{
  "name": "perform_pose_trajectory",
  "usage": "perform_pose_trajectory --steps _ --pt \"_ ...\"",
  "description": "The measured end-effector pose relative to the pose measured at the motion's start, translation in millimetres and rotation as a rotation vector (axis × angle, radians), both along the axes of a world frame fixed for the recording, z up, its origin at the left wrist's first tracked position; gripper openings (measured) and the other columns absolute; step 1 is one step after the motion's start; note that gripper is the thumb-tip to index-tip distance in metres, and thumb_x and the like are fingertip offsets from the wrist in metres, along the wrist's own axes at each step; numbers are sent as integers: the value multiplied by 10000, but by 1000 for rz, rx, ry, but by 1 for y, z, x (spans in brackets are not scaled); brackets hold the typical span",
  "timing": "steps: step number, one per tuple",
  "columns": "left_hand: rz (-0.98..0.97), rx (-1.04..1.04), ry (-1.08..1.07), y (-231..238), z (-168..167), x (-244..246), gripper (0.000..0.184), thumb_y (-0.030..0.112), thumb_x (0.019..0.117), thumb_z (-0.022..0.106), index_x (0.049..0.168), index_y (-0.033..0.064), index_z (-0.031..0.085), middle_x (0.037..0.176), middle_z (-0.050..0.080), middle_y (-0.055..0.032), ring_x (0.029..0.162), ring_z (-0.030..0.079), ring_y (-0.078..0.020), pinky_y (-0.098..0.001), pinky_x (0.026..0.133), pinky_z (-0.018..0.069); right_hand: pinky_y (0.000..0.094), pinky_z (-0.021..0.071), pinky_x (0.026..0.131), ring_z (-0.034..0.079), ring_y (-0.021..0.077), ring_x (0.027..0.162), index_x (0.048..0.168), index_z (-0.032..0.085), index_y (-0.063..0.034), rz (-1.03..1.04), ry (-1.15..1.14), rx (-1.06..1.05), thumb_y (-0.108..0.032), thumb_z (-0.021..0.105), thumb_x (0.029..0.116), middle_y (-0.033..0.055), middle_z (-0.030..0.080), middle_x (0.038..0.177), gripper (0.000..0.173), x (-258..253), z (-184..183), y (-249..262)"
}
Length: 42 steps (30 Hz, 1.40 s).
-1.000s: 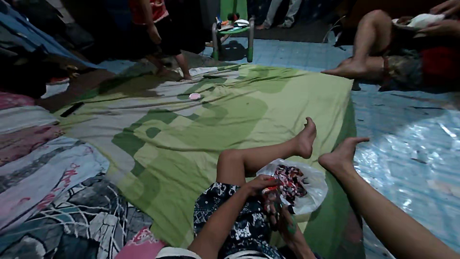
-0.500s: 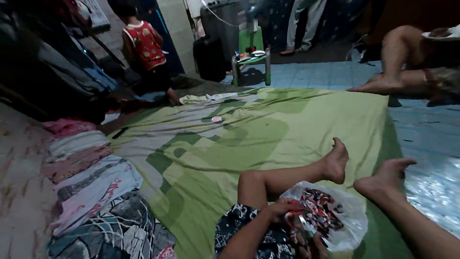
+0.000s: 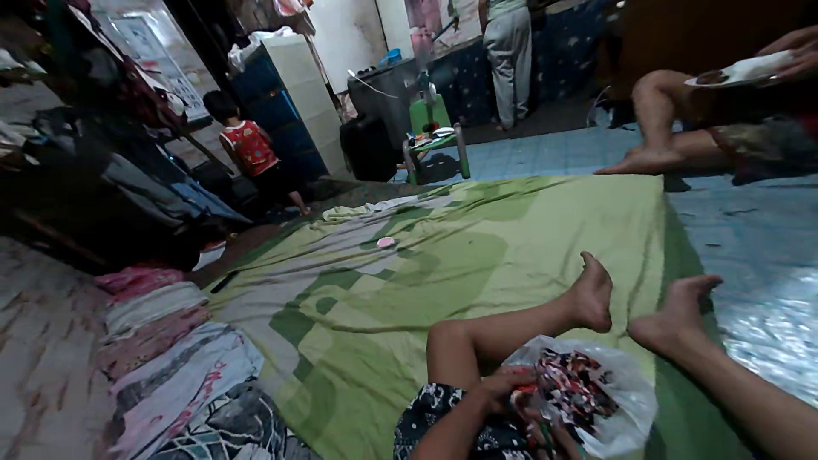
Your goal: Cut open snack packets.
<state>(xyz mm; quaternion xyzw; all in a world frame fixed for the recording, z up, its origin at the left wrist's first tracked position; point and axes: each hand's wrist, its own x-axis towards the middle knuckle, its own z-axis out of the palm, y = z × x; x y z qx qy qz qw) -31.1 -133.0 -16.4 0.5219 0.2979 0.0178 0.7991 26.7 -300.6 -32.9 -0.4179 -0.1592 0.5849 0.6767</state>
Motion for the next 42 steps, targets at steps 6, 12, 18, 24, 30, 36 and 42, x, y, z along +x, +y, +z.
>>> perform_pose_trajectory --steps 6,12,18,24,30,36,42 --pt "29 -47 19 -1 4 -1 239 132 1073 429 1254 77 575 893 639 11 702 597 -54 -238 641 527 174 539 593 624 13 639 1184 582 -138 17 93 17 -378 126 1106 -81 685 817 521 0 9 -1" --pt "57 -102 47 -1 2 1 182 157 1082 439 1176 82 575 841 622 21 685 598 -55 -238 632 529 170 545 576 628 10 622 1188 584 -147 31 116 29 -476 192 1089 -74 694 812 521 2 7 -1" --pt "59 -123 61 1 4 1 150 182 1083 452 1132 106 572 826 614 33 683 598 -46 -236 635 531 159 544 578 639 5 630 1193 587 -153 22 147 43 -514 178 1075 -75 711 828 558 2 7 -2" --pt "48 -98 55 -2 8 0 151 193 1093 441 1111 107 564 793 604 46 651 582 -30 -217 617 524 157 545 579 646 -1 636 1164 631 -183 18 142 98 -631 336 1029 -83 722 833 553 3 5 -2" --pt "44 -115 47 -1 5 1 156 197 1098 426 1140 104 544 803 591 36 647 576 -42 -223 606 520 164 545 578 648 7 648 1164 653 -173 -11 139 95 -639 417 1007 -75 724 849 545 2 5 -3" --pt "53 -102 10 -2 7 0 174 149 1098 388 1042 106 547 761 590 46 629 576 -36 -221 606 522 161 541 575 644 7 651 1176 637 -166 5 101 104 -722 547 902 -80 712 847 627 3 4 -4" --pt "53 -87 30 -2 2 1 198 176 1105 393 1005 104 548 726 589 48 601 573 -34 -216 583 518 167 548 584 641 12 644 1180 653 -173 13 119 115 -708 566 901 -85 698 819 609 4 1 -5"
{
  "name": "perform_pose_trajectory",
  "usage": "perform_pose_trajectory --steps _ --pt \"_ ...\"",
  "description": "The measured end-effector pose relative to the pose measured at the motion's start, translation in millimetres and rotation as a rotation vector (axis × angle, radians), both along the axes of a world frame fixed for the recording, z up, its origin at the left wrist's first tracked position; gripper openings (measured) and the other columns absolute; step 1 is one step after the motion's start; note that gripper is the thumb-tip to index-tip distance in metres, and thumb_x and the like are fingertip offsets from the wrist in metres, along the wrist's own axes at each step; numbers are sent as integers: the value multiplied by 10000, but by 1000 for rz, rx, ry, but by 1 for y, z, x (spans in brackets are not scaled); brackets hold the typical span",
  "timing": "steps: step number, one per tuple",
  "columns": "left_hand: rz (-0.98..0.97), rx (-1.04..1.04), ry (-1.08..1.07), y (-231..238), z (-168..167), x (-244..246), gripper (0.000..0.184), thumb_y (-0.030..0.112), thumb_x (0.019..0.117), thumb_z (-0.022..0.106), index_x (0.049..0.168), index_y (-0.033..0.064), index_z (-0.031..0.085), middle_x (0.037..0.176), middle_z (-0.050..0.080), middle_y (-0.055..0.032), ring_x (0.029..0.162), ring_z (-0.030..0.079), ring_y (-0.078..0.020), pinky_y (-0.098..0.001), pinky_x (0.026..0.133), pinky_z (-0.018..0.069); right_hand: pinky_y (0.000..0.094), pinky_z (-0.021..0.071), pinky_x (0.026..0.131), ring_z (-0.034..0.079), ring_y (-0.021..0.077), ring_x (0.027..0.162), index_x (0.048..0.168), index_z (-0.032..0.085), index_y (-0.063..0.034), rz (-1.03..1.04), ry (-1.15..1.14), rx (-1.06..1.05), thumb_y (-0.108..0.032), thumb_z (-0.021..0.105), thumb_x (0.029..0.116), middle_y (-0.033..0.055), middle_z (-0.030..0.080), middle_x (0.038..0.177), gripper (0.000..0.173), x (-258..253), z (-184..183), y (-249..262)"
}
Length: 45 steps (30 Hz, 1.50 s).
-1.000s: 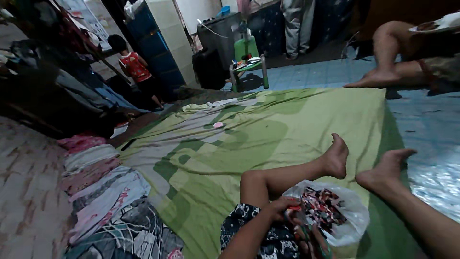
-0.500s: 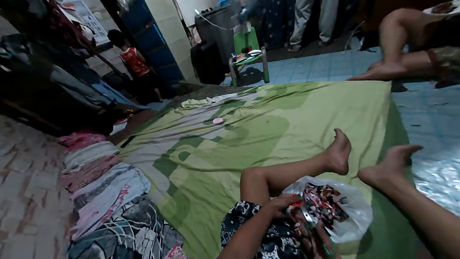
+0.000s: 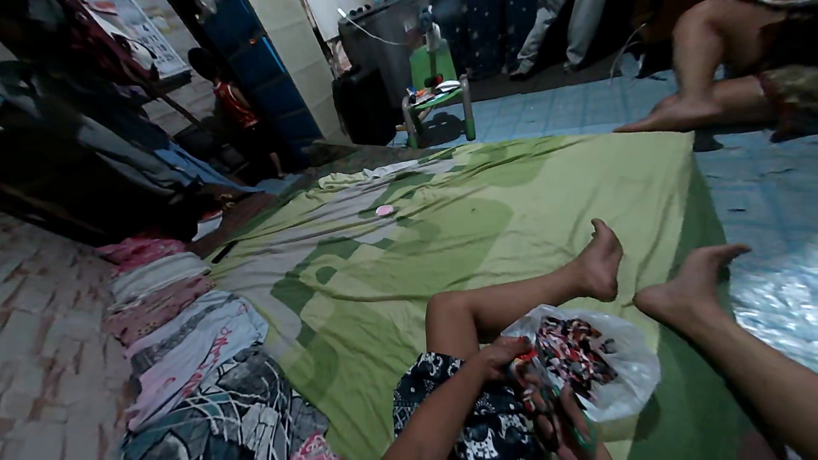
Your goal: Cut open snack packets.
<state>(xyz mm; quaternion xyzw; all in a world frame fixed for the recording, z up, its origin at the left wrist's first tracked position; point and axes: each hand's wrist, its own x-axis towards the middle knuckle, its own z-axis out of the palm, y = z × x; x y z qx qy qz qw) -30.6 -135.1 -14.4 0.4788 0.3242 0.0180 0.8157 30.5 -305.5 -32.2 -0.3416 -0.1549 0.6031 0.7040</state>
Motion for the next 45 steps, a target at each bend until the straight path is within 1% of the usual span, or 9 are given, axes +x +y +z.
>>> perform_pose_trajectory --steps 4,7,10,13,22,28,33,39,45 --pt "22 -8 -22 0 3 1 163 163 1096 419 1067 76 555 744 593 36 602 574 -42 -224 583 527 169 536 552 612 12 600 1183 669 -162 -39 -23 -18 -724 660 814 -78 690 818 672 2 -2 1" --pt "3 33 -38 -1 19 -1 167 160 1088 441 1093 52 570 765 617 36 624 595 -34 -218 604 540 177 539 548 606 23 588 1109 668 -140 -98 -26 -86 -662 723 809 -51 686 805 604 3 2 -1" --pt "-12 53 -20 1 26 0 171 141 1087 428 1073 45 569 750 619 35 618 598 -29 -211 599 541 187 539 564 606 29 600 1105 607 -108 -71 -106 -141 -547 639 917 -55 674 791 478 7 11 -2" --pt "-112 149 6 2 12 1 179 175 1085 453 1076 79 604 756 617 59 603 564 -2 -182 575 511 180 535 587 606 24 617 1092 624 -98 -51 -154 -122 -612 713 849 -68 662 794 576 12 13 0" --pt "-70 119 -82 6 -9 10 194 73 1058 428 974 103 601 738 650 76 630 615 -9 -205 618 556 172 514 585 579 2 631 1297 607 -90 -35 -314 -105 -626 677 875 -93 651 824 686 13 -9 -6" --pt "-90 131 -135 8 -16 12 207 5 1013 470 923 109 626 741 658 99 654 620 17 -190 648 556 162 516 548 575 -7 594 1280 637 -109 -45 -269 -54 -626 727 847 -94 654 796 680 13 -13 -7" --pt "-94 99 -132 10 -18 13 205 -4 1013 472 925 102 623 731 661 93 638 619 14 -189 636 555 167 518 539 571 -16 569 1192 635 -87 -50 -287 -129 -427 766 863 -123 631 745 491 13 -3 -3" --pt "-91 160 -139 10 -18 14 226 -2 1007 466 873 116 605 707 640 107 630 606 26 -182 630 544 169 533 531 585 -11 574 1146 625 -40 -102 -324 -224 -157 661 906 -95 656 803 269 3 12 -3" --pt "-106 158 -174 11 -26 14 230 11 1018 465 890 124 620 716 651 112 631 611 27 -183 632 548 181 521 560 570 -6 593 1185 615 -73 -155 -346 -154 -496 660 926 -115 612 757 498 -10 6 0"
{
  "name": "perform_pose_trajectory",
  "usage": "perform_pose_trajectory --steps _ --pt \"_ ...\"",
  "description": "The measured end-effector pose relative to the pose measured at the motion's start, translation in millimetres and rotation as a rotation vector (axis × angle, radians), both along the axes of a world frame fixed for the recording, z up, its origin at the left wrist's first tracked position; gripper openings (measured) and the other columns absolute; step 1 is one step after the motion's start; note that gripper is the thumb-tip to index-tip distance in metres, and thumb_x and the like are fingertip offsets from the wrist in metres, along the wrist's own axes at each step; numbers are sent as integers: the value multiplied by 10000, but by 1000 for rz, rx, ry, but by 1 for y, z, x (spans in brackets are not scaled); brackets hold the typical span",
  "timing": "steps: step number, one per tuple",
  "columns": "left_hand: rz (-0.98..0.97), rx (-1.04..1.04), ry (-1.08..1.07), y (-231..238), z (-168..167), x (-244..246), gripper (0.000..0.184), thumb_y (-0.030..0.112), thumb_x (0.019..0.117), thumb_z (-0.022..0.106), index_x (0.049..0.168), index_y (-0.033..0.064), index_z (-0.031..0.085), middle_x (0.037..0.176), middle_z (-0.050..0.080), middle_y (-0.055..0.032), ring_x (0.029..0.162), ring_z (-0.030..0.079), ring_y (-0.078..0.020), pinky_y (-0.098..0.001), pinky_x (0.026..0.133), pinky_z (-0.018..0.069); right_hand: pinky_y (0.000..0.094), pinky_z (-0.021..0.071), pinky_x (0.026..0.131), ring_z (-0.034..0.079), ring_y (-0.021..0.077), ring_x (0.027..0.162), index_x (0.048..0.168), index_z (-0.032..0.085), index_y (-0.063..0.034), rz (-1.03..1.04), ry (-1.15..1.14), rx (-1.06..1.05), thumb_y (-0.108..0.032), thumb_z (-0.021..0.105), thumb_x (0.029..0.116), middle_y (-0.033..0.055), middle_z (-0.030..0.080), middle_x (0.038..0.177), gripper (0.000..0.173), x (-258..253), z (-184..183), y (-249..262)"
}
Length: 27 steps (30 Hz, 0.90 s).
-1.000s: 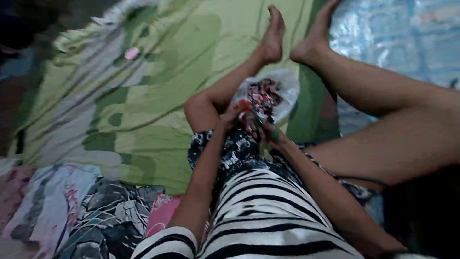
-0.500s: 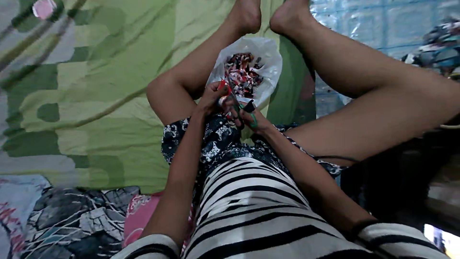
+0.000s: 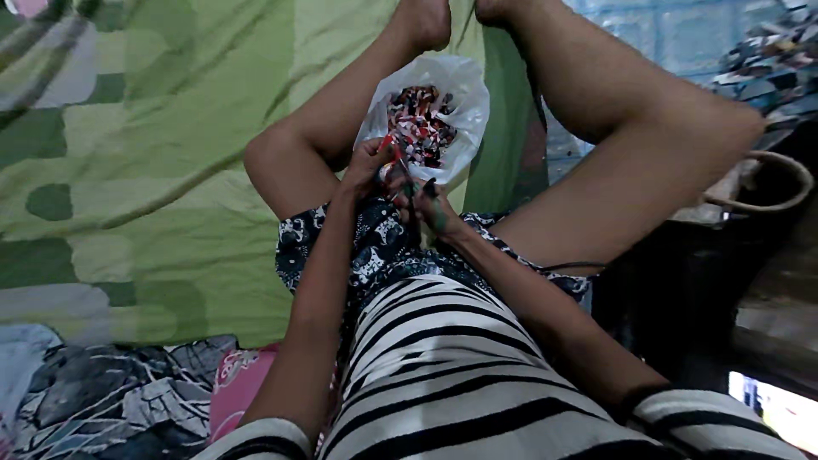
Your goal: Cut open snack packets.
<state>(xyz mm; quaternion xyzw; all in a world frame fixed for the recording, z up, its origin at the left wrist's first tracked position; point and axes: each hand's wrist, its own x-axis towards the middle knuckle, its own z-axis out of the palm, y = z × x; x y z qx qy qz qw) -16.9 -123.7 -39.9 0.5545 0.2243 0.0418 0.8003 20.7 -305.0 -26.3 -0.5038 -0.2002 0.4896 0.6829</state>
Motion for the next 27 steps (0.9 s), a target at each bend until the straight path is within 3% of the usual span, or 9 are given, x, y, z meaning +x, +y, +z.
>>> perform_pose_trajectory --steps 2,4,8,13,16,24,27 --pt "-3 2 1 0 0 1 257 13 1022 458 864 135 621 699 645 119 618 603 34 -174 619 540 169 511 572 570 -8 619 1188 616 -97 5 16 39 -629 621 914 -120 609 797 598 2 -4 1" --pt "-3 4 10 0 1 1 264 20 1028 448 862 135 618 694 642 119 618 604 33 -173 622 541 168 505 552 563 -4 601 1200 626 -97 4 64 50 -653 668 875 -113 621 799 646 4 -6 1" --pt "14 -35 36 2 1 1 260 41 1043 435 875 134 610 686 637 108 602 601 27 -173 597 540 168 503 501 543 3 532 1204 633 -69 -8 59 -38 -366 695 935 -81 602 712 405 1 9 -1" --pt "51 -12 55 4 -1 0 235 29 1035 435 894 112 604 709 650 97 623 618 13 -191 621 553 173 528 529 578 -5 549 1073 629 -65 5 114 -83 -121 650 924 -94 639 728 161 3 12 5" --pt "63 -2 45 5 -4 -1 236 46 1027 448 876 138 604 713 661 108 633 629 15 -193 632 560 174 543 544 595 -2 575 1085 615 -68 33 163 -89 -99 647 933 -85 657 778 159 4 11 7" --pt "96 26 33 5 -5 2 287 21 1022 429 841 162 600 696 657 121 628 621 30 -180 632 552 168 531 542 588 -2 575 1139 606 -25 44 211 -94 -15 624 914 -75 633 749 226 5 14 10" --pt "77 75 41 7 -4 0 264 45 1018 448 838 164 600 689 651 131 617 616 34 -179 620 551 167 542 556 611 0 608 1177 603 -31 55 209 -49 -123 624 941 -86 634 775 254 4 10 10"
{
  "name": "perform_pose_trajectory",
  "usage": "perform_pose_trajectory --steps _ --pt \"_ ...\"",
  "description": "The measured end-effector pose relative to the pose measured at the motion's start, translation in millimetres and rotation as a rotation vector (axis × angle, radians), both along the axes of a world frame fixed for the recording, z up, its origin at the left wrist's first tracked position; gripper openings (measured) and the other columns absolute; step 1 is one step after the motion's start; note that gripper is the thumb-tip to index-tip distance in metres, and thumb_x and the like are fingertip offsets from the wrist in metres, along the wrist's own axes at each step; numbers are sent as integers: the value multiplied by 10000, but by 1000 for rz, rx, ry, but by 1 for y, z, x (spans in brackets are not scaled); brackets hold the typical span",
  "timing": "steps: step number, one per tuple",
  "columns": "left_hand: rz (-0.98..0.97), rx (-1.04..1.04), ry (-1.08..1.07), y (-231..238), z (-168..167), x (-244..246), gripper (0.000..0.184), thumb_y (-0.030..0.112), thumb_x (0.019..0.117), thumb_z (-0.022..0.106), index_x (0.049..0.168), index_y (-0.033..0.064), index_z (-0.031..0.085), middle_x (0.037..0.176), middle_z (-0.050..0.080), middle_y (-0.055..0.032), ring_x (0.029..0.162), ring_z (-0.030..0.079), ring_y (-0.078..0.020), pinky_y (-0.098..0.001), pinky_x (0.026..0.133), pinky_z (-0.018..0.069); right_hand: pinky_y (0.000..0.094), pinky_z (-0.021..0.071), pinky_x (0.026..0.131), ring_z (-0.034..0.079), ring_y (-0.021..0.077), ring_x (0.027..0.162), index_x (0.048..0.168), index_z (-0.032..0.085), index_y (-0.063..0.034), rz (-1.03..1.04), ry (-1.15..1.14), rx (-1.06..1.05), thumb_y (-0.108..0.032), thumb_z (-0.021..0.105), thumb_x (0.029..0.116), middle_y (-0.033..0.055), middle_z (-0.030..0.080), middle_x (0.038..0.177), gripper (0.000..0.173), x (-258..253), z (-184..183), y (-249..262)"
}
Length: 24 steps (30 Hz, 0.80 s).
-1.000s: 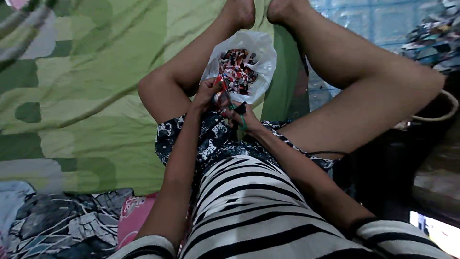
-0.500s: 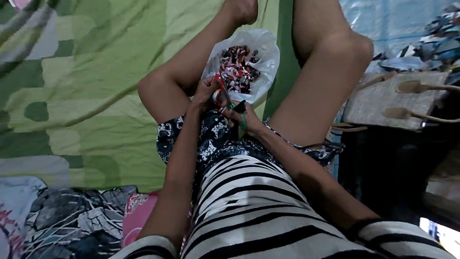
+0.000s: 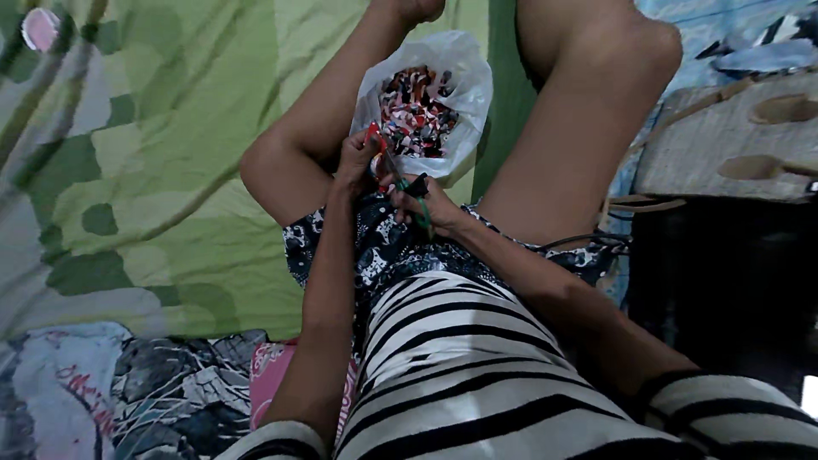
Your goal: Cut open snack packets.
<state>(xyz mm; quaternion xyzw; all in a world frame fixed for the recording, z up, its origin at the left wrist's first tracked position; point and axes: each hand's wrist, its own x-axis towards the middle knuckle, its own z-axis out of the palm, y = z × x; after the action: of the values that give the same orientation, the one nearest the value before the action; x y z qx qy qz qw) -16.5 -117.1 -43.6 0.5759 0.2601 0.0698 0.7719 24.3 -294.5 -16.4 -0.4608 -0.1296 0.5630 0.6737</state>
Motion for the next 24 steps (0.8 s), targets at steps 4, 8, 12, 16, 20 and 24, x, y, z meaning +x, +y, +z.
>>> perform_pose_trajectory --steps 4,8,12,16,20,24 --pt "-90 52 7 2 0 -3 229 53 1001 480 849 159 614 709 656 138 637 617 43 -177 635 550 176 537 559 604 5 599 1128 625 -76 -41 52 83 -306 619 975 -108 622 734 276 -2 -9 1" --pt "-164 56 3 2 -1 -5 233 21 972 513 841 166 638 711 664 148 632 611 53 -171 631 542 170 524 536 591 9 564 1047 630 -71 -103 87 37 -192 555 998 -81 633 714 150 0 -5 3" --pt "-142 68 10 1 0 -3 241 30 993 484 854 162 631 713 659 144 641 618 45 -177 637 548 156 507 529 555 -6 543 974 617 -100 -111 117 67 -181 595 982 -91 608 698 84 2 -7 5" --pt "-74 88 59 -1 2 -2 233 43 1020 448 879 137 608 704 641 121 630 609 34 -178 627 543 160 505 511 551 -4 519 983 625 -61 -133 90 15 -101 607 969 -80 613 680 46 2 -6 9" --pt "-39 95 57 -1 0 -2 220 71 1040 456 893 119 613 721 646 103 644 615 19 -191 643 549 157 507 513 551 -4 521 991 625 -58 -148 88 -10 -58 602 966 -75 614 686 34 2 -2 10" --pt "-38 50 19 -2 -1 -2 180 79 1036 476 946 119 626 767 668 90 685 635 5 -208 671 563 149 494 506 538 -15 519 989 624 -59 -160 93 0 -43 608 966 -76 618 702 33 5 -3 9"
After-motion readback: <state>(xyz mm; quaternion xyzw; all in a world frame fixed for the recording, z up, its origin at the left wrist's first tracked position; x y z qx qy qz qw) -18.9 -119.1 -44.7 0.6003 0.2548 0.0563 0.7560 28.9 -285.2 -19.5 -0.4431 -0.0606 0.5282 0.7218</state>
